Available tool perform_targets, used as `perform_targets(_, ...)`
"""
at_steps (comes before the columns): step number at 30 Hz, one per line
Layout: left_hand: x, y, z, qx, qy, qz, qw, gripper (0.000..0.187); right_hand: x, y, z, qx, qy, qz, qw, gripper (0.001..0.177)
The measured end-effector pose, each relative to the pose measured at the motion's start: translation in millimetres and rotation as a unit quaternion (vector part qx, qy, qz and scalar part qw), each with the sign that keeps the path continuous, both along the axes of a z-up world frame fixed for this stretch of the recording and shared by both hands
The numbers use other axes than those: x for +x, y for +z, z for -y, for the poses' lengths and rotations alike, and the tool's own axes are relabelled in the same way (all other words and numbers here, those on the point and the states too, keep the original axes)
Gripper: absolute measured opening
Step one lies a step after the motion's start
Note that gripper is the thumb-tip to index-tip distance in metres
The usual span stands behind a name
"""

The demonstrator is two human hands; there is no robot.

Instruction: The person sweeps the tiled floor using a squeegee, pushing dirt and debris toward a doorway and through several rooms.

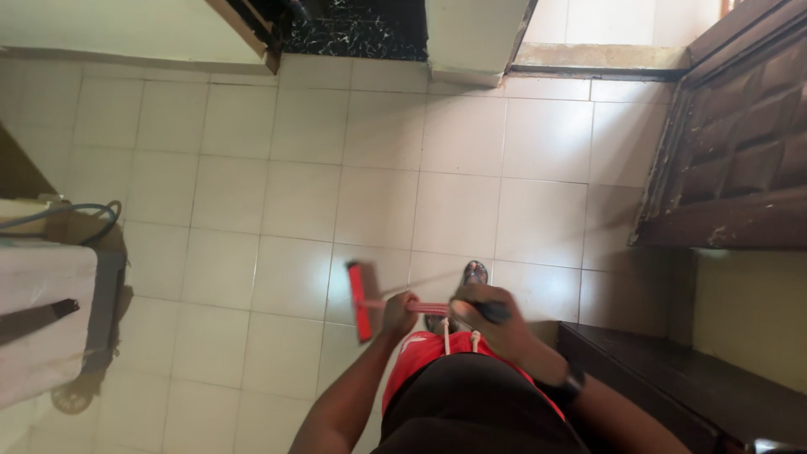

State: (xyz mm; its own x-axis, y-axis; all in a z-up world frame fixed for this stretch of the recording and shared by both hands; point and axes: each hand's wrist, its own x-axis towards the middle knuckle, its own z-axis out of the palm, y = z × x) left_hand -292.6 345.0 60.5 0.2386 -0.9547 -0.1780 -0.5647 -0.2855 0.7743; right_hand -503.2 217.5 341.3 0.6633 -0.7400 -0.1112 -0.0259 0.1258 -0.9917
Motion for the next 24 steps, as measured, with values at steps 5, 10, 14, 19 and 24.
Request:
perform_targets(5,16,-36,-40,0.018,-0.124,0.036,0.992,0.016,1,-69,-32,0.121,0.065,-0.054,0.989,0.016)
perform_targets(10,-41,-57,32,-0.066,-0.145,-0.036,0.986,0.029,-42,-33,-7,-0.022,0.025,0.017,0.999,0.006)
perform_targets(14,-79,-40,100,-0.099,-0.140,-0.122,0.978,0.031,-50,36,-2,-0.156,-0.006,-0.046,0.987,0.011)
perform_targets(19,-115,17,138,-0.082,-0.139,-0.115,0.980,0.032,-71,107,-7,-0.244,-0.011,0.053,0.968,0.019)
perform_targets(24,-139,38,95,-0.116,-0.122,-0.037,0.985,0.023,-103,98,-16,-0.212,-0.050,0.229,0.949,0.030)
